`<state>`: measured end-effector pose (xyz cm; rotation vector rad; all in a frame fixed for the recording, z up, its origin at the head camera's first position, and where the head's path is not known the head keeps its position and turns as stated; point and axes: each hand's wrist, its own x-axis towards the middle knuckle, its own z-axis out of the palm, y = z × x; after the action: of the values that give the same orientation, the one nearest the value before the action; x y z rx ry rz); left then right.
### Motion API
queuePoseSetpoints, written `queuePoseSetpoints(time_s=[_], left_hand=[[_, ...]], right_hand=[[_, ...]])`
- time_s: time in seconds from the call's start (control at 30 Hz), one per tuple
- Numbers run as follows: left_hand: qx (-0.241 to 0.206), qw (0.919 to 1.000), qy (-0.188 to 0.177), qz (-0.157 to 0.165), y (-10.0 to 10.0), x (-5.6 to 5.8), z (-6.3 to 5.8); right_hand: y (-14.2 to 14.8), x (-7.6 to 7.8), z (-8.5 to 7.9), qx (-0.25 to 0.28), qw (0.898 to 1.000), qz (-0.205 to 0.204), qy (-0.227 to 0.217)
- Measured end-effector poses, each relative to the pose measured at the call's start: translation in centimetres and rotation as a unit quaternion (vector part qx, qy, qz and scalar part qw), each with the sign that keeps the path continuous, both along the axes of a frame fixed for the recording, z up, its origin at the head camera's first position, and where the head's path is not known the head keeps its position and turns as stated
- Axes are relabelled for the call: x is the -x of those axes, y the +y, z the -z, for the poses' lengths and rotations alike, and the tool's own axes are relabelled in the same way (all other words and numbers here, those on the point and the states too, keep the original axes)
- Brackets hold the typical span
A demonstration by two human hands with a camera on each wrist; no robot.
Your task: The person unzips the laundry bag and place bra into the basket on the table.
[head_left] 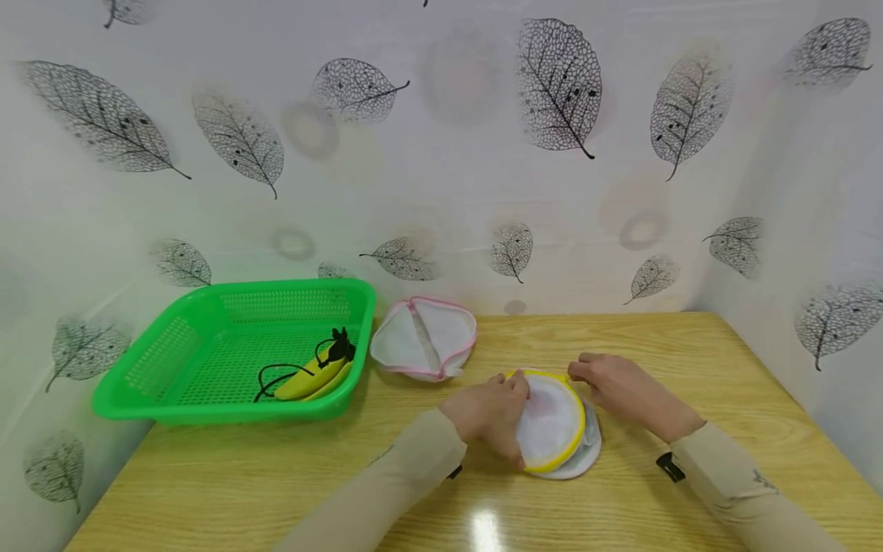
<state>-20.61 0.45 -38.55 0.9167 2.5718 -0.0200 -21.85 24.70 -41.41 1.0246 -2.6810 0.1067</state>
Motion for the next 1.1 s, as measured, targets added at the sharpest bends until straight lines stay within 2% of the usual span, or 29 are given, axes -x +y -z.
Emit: queuePoseSetpoints(time_s=[0.27,0.63,0.83,1.1], left_hand=[[-0.008,1.0,-0.002,-0.004,0.0,0.0,0.1],[-0.005,0.9997,-0.014,-0.018,0.2,-0.1,-0.1],[-0.008,0.9997,-0.01,-0.02,0.2,-0.1,-0.1],[-0.015,0.9996,-0.011,-0.023,0.1,-0.1,0.0]], right_hand=[[0.6,-0.2,0.1,0.002,1.0,-0.019,0.019],[0.8,-0.9,0.1,0.009,1.0,-0.018,0.013],[1.0,-1.3,0.0,0.008,1.0,-0.018,0.005],[1.2,-1.9,-0.2,0.013,1.0,-0.002,-0.027]])
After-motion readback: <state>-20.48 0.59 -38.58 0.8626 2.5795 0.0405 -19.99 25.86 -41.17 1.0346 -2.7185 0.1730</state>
